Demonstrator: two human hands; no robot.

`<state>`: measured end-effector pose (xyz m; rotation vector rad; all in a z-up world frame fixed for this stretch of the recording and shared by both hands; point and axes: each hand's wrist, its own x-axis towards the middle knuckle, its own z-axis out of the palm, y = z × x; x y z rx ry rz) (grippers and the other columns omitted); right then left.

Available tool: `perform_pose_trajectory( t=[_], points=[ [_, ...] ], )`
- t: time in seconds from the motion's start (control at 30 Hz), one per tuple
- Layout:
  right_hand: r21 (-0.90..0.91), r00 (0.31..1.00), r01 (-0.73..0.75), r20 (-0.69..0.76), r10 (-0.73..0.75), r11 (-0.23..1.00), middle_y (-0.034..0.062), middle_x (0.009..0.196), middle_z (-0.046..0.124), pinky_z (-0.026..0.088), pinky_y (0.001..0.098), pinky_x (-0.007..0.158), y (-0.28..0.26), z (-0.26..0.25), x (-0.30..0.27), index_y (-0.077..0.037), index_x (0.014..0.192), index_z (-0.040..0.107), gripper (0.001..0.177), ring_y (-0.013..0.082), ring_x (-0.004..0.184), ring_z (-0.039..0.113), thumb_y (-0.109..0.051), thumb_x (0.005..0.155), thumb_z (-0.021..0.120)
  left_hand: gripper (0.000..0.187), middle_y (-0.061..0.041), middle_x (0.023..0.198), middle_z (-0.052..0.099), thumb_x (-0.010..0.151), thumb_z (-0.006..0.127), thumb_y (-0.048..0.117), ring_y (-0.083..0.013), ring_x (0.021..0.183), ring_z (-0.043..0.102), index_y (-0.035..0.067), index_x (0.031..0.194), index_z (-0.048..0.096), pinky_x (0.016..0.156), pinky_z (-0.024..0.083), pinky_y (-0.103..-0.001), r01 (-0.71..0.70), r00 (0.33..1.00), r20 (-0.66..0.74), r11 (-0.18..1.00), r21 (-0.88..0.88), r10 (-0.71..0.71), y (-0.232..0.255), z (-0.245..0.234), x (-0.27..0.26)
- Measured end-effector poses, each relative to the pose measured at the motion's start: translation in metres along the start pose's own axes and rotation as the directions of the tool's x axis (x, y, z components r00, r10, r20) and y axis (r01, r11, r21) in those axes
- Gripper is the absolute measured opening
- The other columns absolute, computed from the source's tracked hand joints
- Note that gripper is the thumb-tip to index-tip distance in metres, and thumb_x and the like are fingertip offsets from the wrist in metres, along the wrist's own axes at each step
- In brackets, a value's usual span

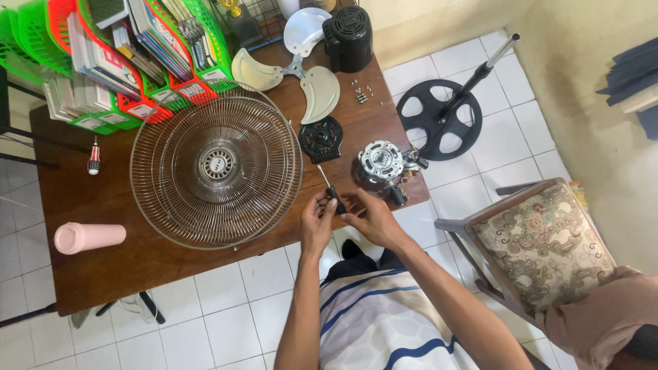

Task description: The person disassembles a fan motor housing, removes screws, and reassembles the unit using a screwdriver. They handle the motor, screws, and fan components on a wooden table, then place the reassembled motor back on the table.

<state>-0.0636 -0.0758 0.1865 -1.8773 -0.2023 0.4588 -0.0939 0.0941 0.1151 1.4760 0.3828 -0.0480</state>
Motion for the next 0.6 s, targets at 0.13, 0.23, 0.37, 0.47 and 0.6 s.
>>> perform_pose_trajectory(
  t=[0.13, 0.23, 0.37, 0.47, 0.6],
  points=[
    [-0.023, 1.0, -0.018, -0.003, 0.018, 1.0, 0.0156, 0.112, 0.073, 0.059, 0.0353, 0.083, 0.013, 0.0, 0.006, 0.0, 0.128, 0.06, 0.047, 0.0234, 0.097, 0.075, -0.017, 0.087, 0.076, 0.03, -0.005, 0.1, 0.069, 0.098, 0.067, 0.011, -0.0116, 0.092, 0.066, -0.003, 0.124, 0.063, 0.083, 0.054, -0.025, -0.03, 0.999, -0.023, 0.999, 0.026, 0.03, -0.03, -0.012, 0.022],
    [-0.11, 0.999, -0.023, -0.031, 0.02, 0.994, 0.0155, 0.114, 0.072, 0.058, 0.0362, 0.085, 0.024, -0.003, 0.017, -0.001, 0.127, 0.061, 0.045, 0.0255, 0.101, 0.072, -0.018, 0.088, 0.074, 0.028, -0.005, 0.098, 0.07, 0.098, 0.068, 0.012, -0.0116, 0.088, 0.066, -0.003, 0.122, 0.064, 0.08, 0.056, -0.025, -0.083, 0.994, -0.054, 0.988, 0.128, 0.09, -0.052, -0.02, 0.047],
    [-0.431, 0.988, 0.077, -0.091, -0.128, 0.899, 0.0147, 0.122, 0.067, 0.052, 0.0429, 0.097, 0.041, -0.014, 0.043, -0.007, 0.125, 0.065, 0.039, 0.0348, 0.117, 0.06, -0.015, 0.088, 0.074, 0.028, -0.006, 0.092, 0.069, 0.095, 0.07, 0.012, -0.0122, 0.081, 0.067, -0.001, 0.119, 0.065, 0.072, 0.057, -0.027, -0.047, 0.99, -0.121, 0.967, 0.251, 0.079, -0.084, -0.026, 0.086],
    [-0.616, 0.953, 0.125, -0.143, -0.267, 0.778, 0.0138, 0.128, 0.062, 0.044, 0.0485, 0.105, 0.054, -0.027, 0.065, -0.011, 0.12, 0.067, 0.04, 0.0398, 0.128, 0.05, -0.015, 0.081, 0.079, 0.028, -0.007, 0.088, 0.069, 0.094, 0.072, 0.013, -0.0137, 0.078, 0.067, 0.0, 0.118, 0.065, 0.069, 0.055, -0.029, 0.009, 0.99, -0.137, 0.936, 0.353, 0.043, -0.109, -0.028, 0.109],
    [-0.731, 0.897, 0.117, -0.213, -0.388, 0.673, 0.021, 0.138, 0.056, 0.04, 0.0521, 0.105, 0.074, -0.041, 0.09, -0.012, 0.125, 0.066, 0.055, 0.0461, 0.128, 0.045, -0.013, 0.072, 0.08, 0.027, -0.009, 0.088, 0.07, 0.089, 0.074, 0.011, -0.0196, 0.077, 0.067, 0.0, 0.113, 0.067, 0.067, 0.056, -0.033, -0.056, 0.969, -0.197, 0.911, 0.408, 0.148, -0.135, -0.017, 0.139]
  ],
)
